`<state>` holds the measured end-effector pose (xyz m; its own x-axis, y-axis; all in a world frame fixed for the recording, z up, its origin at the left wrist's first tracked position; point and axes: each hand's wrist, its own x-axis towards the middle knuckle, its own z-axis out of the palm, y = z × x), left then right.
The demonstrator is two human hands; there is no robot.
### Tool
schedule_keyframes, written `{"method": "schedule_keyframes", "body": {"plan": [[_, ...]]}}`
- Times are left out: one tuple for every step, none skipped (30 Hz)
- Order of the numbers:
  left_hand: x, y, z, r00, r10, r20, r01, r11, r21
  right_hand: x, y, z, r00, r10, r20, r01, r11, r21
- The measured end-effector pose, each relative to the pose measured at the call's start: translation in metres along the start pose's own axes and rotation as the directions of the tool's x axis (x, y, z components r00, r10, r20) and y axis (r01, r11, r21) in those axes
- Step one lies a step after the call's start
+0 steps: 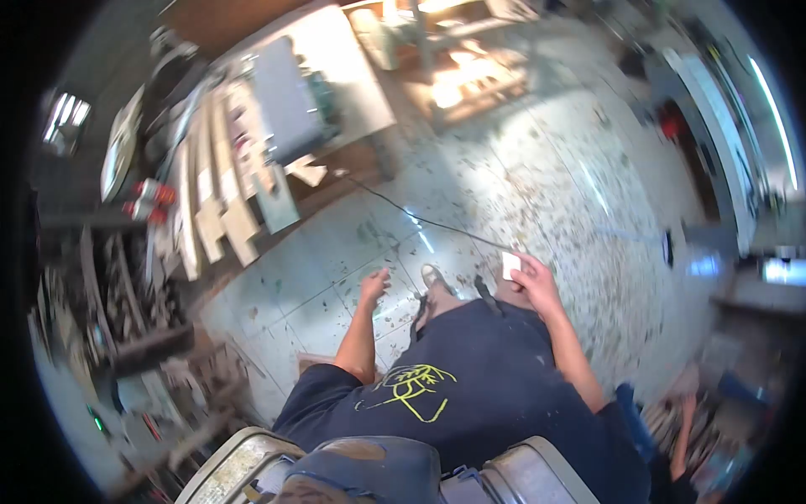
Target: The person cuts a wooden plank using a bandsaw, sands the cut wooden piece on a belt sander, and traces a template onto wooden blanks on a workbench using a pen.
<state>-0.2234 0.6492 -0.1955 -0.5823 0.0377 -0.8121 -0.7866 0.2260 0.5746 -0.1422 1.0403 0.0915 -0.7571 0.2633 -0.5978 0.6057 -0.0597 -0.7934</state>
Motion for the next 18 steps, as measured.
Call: {"method": "schedule_keyframes", "body": {"plan": [[-0.003, -0.014, -0.001, 0.999, -0.002, -0.034, 0.000, 0.999, -0.048, 0.007, -0.002, 0.001, 0.999, -0.019, 0.031, 0.019, 1.000, -0.016], [-0.010, -0.027, -0.003, 0.998, -0.004, -0.059, -0.002, 0.996, -0.088, 0.015, -0.002, 0.000, 0.998, -0.035, 0.054, 0.037, 0.999, -0.025], [-0.020, -0.038, -0.007, 0.996, -0.038, -0.085, 0.029, 0.994, -0.102, 0.025, -0.006, 0.001, 0.997, -0.051, 0.066, 0.053, 0.998, -0.029], [-0.031, -0.050, -0.008, 0.992, -0.074, -0.101, 0.063, 0.992, -0.108, 0.034, -0.012, 0.005, 0.994, -0.066, 0.087, 0.069, 0.997, -0.031], [-0.040, -0.063, -0.009, 0.985, -0.118, -0.127, 0.103, 0.987, -0.119, 0.039, -0.020, 0.010, 0.992, -0.078, 0.100, 0.081, 0.996, -0.029], [-0.050, -0.076, -0.011, 0.975, -0.164, -0.148, 0.145, 0.981, -0.130, 0.043, -0.027, 0.016, 0.990, -0.089, 0.110, 0.092, 0.995, -0.026], [-0.062, -0.085, -0.014, 0.967, -0.198, -0.162, 0.177, 0.975, -0.135, 0.050, -0.036, 0.025, 0.986, -0.117, 0.120, 0.117, 0.993, 0.002], [-0.072, -0.092, -0.017, 0.957, -0.231, -0.176, 0.208, 0.968, -0.141, 0.059, -0.047, 0.034, 0.980, -0.133, 0.148, 0.129, 0.991, 0.033], [-0.079, -0.103, -0.019, 0.951, -0.240, -0.194, 0.206, 0.961, -0.183, 0.066, -0.058, 0.042, 0.974, -0.145, 0.175, 0.136, 0.989, 0.064], [-0.088, -0.113, -0.021, 0.944, -0.252, -0.211, 0.204, 0.953, -0.223, 0.073, -0.069, 0.050, 0.967, -0.156, 0.202, 0.139, 0.986, 0.096], [-0.092, -0.118, -0.022, 0.937, -0.262, -0.229, 0.201, 0.944, -0.260, 0.081, -0.082, 0.059, 0.954, -0.174, 0.242, 0.156, 0.983, 0.095], [-0.100, -0.113, -0.021, 0.929, -0.281, -0.241, 0.209, 0.936, -0.284, 0.085, -0.101, 0.069, 0.934, -0.193, 0.299, 0.147, 0.974, 0.170], [-0.108, -0.109, -0.019, 0.920, -0.300, -0.253, 0.218, 0.926, -0.307, 0.087, -0.120, 0.079, 0.911, -0.214, 0.353, 0.132, 0.961, 0.243], [-0.113, -0.103, -0.018, 0.910, -0.320, -0.264, 0.227, 0.917, -0.329, 0.088, -0.140, 0.087, 0.885, -0.236, 0.402, 0.108, 0.943, 0.315], [-0.110, -0.102, -0.016, 0.908, -0.322, -0.267, 0.228, 0.916, -0.329, 0.089, -0.160, 0.094, 0.855, -0.263, 0.448, 0.106, 0.932, 0.345], [-0.109, -0.098, -0.014, 0.914, -0.302, -0.272, 0.212, 0.925, -0.315, 0.090, -0.180, 0.101, 0.821, -0.286, 0.494, 0.097, 0.923, 0.372], [-0.105, -0.090, -0.013, 0.918, -0.285, -0.277, 0.197, 0.931, -0.306, 0.093, -0.196, 0.108, 0.783, -0.307, 0.541, 0.085, 0.914, 0.396], [-0.099, -0.081, -0.011, 0.922, -0.266, -0.282, 0.178, 0.937, -0.302, 0.099, -0.210, 0.114, 0.762, -0.331, 0.557, 0.099, 0.909, 0.405]]}}
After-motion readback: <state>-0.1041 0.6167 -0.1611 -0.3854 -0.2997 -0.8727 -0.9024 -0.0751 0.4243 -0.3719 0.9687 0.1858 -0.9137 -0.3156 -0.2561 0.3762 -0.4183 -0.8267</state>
